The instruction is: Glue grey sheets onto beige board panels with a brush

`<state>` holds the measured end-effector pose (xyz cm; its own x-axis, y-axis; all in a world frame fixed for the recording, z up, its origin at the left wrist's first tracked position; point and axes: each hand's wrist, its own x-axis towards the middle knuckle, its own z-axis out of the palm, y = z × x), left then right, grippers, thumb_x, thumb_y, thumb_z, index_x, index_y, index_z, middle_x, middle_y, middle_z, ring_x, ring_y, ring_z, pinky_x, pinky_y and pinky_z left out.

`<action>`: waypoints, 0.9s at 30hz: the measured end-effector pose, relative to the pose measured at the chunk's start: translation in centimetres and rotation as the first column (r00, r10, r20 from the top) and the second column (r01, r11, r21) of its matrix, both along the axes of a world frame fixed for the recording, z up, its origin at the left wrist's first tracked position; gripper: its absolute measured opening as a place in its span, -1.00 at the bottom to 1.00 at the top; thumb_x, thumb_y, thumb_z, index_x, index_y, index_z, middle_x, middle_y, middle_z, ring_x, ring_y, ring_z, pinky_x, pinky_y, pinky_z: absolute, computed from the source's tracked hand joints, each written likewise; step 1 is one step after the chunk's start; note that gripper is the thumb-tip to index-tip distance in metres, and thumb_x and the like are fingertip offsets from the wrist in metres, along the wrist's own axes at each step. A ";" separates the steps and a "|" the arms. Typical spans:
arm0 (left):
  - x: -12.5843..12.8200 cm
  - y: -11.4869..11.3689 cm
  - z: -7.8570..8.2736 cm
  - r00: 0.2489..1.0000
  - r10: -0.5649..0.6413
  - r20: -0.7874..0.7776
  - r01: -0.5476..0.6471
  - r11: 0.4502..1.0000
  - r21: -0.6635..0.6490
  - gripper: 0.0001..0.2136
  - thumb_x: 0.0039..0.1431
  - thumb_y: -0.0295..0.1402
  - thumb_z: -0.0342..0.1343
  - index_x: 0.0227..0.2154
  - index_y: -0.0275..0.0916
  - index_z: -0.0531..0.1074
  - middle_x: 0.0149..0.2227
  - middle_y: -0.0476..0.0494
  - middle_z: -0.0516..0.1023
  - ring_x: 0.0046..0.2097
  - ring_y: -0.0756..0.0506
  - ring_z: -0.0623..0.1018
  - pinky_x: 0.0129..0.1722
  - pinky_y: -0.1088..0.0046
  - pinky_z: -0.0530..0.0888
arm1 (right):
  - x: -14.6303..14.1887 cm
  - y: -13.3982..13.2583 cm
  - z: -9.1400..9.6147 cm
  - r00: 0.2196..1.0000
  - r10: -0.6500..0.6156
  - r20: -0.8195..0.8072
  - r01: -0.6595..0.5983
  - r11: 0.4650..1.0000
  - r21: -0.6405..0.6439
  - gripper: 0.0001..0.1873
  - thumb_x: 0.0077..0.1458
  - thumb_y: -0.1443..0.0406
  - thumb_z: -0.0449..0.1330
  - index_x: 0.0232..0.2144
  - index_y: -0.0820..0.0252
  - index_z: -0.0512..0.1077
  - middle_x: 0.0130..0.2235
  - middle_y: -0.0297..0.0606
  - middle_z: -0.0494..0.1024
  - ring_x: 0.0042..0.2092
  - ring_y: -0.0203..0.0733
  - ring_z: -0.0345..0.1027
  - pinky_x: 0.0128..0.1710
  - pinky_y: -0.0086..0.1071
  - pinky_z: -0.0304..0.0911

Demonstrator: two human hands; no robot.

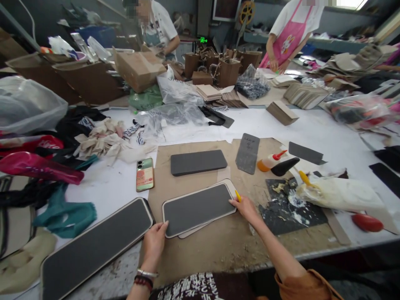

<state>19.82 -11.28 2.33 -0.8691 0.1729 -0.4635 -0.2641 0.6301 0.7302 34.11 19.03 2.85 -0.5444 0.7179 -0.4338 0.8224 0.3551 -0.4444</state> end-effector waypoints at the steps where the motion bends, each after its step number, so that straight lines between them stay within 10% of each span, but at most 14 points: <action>1: 0.0 0.1 0.0 1.000 0.006 -0.002 -0.006 1.000 -0.001 -0.57 -0.17 0.06 0.05 -0.57 -0.26 0.49 -0.54 -0.16 0.54 -0.40 -0.20 0.49 -0.44 0.38 0.32 | 0.0 0.0 0.0 1.000 0.003 0.004 -0.003 1.000 -0.001 -0.77 -0.05 0.17 0.13 -0.60 0.21 0.33 -0.61 -0.37 0.37 -0.50 -0.27 0.25 -0.50 -0.48 -0.02; 27: -0.1 0.8 1.2 0.999 0.043 0.028 -0.041 0.997 -0.072 -0.58 -0.19 0.03 0.01 -0.58 -0.27 0.49 -0.54 -0.16 0.53 -0.40 -0.19 0.47 -0.41 0.39 0.31 | -0.2 0.4 -0.6 0.995 0.014 0.101 -0.014 1.000 -0.009 -0.72 -0.06 0.12 0.14 -0.62 0.19 0.32 -0.63 -0.36 0.35 -0.48 -0.23 0.26 -0.49 -0.45 -0.03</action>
